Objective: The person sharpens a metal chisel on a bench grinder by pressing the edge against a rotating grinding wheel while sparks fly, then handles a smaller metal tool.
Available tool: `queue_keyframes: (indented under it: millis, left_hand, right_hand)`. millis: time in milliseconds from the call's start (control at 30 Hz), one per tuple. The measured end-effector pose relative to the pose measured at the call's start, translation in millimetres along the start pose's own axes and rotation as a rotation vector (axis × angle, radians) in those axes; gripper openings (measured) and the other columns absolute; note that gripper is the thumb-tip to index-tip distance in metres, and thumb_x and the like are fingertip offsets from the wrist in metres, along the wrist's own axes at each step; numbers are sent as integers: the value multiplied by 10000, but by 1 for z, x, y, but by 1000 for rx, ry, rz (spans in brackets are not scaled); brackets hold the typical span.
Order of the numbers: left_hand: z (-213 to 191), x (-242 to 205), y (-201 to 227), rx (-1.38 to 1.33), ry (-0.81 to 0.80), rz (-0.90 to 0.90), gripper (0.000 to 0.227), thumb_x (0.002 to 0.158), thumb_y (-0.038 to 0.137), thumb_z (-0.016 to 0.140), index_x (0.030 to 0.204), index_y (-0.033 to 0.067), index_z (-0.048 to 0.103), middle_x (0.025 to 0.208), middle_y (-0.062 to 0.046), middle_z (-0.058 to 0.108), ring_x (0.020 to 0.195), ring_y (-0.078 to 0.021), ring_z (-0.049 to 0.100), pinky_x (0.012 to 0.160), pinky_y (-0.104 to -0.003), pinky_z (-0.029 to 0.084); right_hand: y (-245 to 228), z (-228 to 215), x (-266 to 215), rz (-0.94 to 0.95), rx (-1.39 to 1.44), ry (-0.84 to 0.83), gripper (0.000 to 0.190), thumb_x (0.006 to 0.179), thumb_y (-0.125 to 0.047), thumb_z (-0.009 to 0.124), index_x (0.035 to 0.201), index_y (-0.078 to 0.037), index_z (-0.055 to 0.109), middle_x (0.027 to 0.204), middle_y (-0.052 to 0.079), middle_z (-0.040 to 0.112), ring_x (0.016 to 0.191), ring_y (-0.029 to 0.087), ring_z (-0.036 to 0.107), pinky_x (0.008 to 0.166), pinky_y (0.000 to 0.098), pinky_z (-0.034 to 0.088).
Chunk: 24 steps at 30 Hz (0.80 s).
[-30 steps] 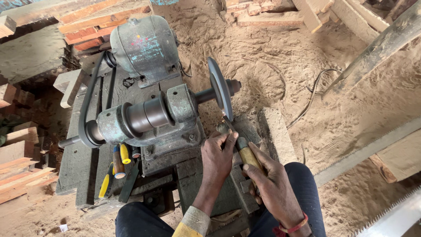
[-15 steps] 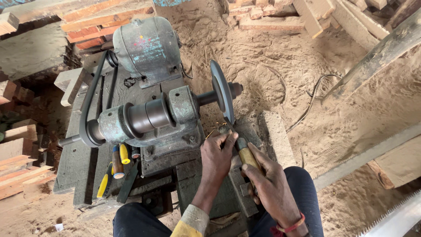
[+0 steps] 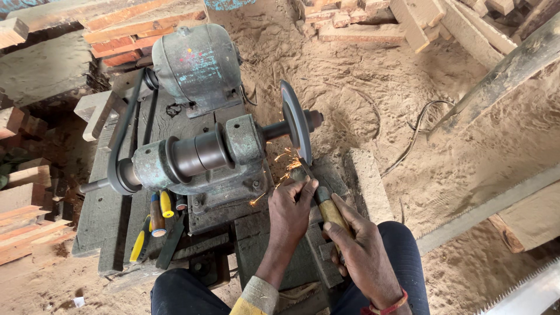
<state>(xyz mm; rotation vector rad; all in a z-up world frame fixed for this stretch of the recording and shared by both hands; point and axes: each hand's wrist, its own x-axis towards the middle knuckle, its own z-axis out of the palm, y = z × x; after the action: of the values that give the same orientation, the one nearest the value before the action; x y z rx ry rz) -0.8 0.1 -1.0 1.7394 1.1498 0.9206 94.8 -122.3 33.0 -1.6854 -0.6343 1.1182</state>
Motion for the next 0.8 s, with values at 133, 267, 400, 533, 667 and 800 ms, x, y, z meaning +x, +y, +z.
queue_keyframes:
  millis: [133,267,400,533,667,800]
  left_hand:
    - [-1,0,1,10,6,42,333,964,289,713,887,-26,789,694,-73,682,546,-130,586,510,-343,459]
    - [0,-4,3,21,1,-56,302,959,280,698,1035,-2,776,785,-99,753,586,-175,677,526,-333,522]
    - [5,-29,4,16,35,5,373,946,308,719,1085,-37,735,929,-187,768,705,-239,757,569,-352,623]
    - [19,-48,18,-151,-88,-15,518,898,323,713,1242,-56,631,986,-220,785,778,-245,813,641,-351,695]
    - [24,-38,22,61,-112,125,457,935,289,722,1250,-36,658,1109,-218,740,859,-252,785,687,-369,678]
    - [20,-35,15,296,-48,459,336,980,135,701,1307,63,671,1264,-125,715,1075,-270,741,830,-391,668]
  right_hand:
    - [3,-1,1,-42,34,-27,730,915,-261,657,1592,-112,425,774,105,693,423,99,531,330,272,414]
    - [7,-12,-2,-55,-153,-75,713,949,-279,629,1619,-149,423,631,108,632,375,124,483,338,283,411]
    - [7,-23,-21,32,-182,-32,727,914,-323,662,1608,-226,467,500,98,570,364,139,461,376,302,387]
    - [12,-29,-36,25,-63,74,710,898,-286,697,1572,-219,485,583,121,661,353,156,506,360,322,432]
    - [23,-27,-21,2,9,98,701,900,-239,661,1573,-179,474,620,152,685,359,164,519,340,331,425]
    - [24,-19,-4,-55,20,64,712,891,-179,639,1574,-128,446,656,121,706,366,146,519,337,318,414]
